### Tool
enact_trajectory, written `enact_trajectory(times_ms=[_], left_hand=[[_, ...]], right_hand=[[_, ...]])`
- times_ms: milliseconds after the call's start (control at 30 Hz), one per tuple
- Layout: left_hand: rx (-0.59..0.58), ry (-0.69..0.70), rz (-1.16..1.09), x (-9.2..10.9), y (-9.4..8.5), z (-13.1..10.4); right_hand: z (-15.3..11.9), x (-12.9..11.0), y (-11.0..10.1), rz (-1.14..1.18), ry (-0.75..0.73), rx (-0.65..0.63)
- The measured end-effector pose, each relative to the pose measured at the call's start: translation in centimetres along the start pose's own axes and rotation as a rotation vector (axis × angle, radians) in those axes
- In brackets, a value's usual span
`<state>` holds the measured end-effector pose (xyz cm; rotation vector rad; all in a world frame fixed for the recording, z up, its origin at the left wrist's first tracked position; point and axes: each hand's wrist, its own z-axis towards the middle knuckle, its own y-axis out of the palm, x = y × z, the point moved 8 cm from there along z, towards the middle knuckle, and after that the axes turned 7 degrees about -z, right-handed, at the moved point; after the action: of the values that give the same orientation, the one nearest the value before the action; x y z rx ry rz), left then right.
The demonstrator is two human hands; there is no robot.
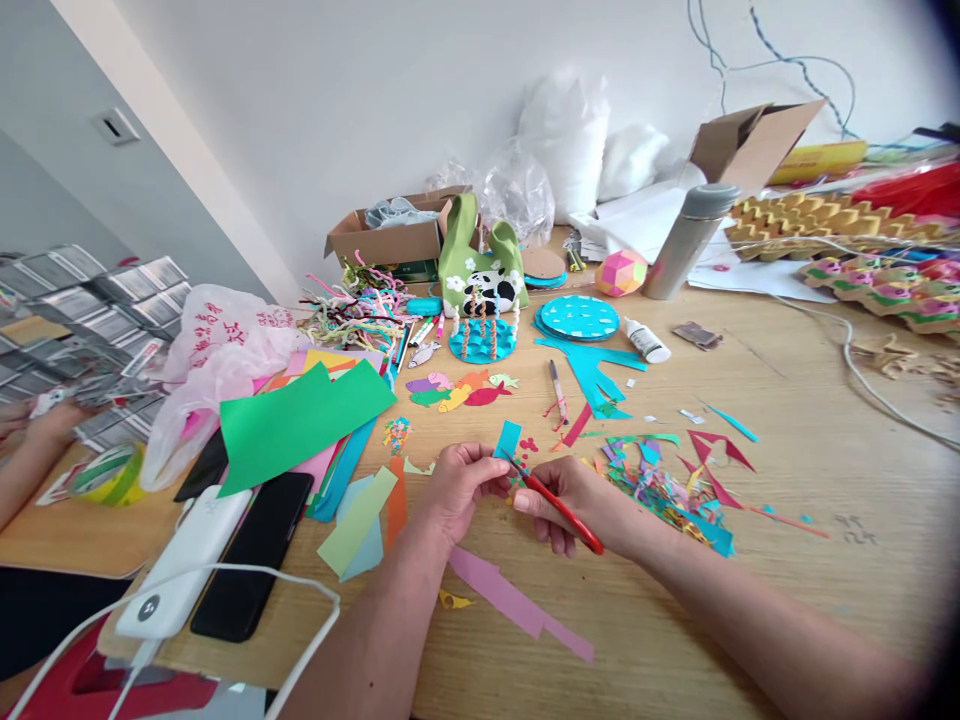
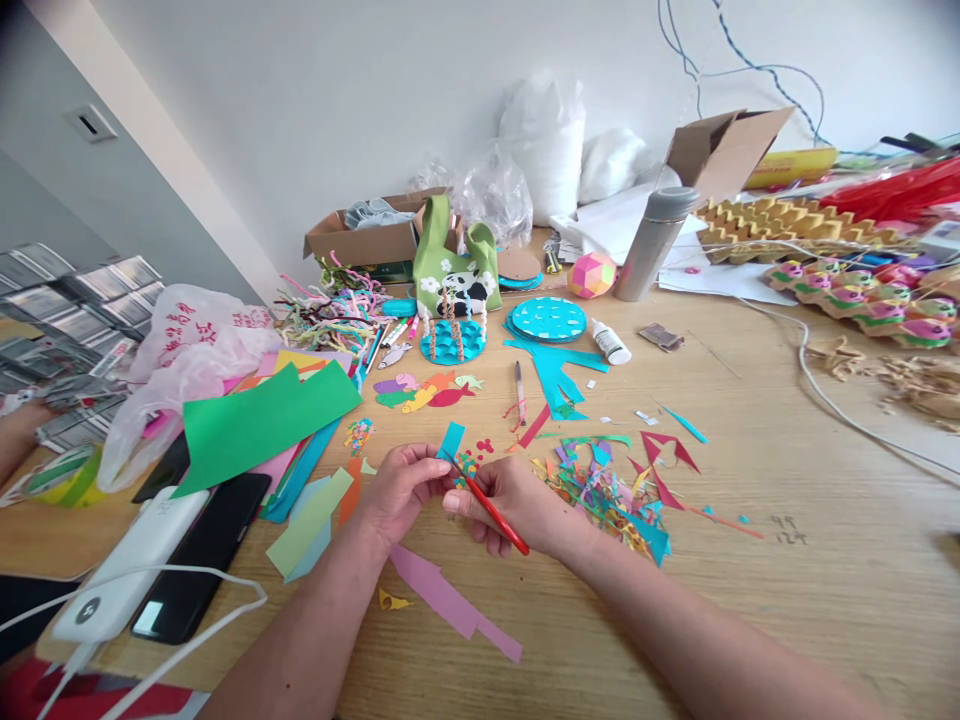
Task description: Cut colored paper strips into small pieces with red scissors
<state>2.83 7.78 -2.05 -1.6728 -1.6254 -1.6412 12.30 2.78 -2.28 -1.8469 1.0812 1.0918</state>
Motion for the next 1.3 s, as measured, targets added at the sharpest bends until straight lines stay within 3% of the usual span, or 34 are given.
enact_trajectory(times_ms=[1300], left_hand=[[-0.003,-0.002,0.021,0.03,-0.13,0.06]], right_hand=[[-0.01,-0.12,-0.06,0.001,-0.012,-0.013]])
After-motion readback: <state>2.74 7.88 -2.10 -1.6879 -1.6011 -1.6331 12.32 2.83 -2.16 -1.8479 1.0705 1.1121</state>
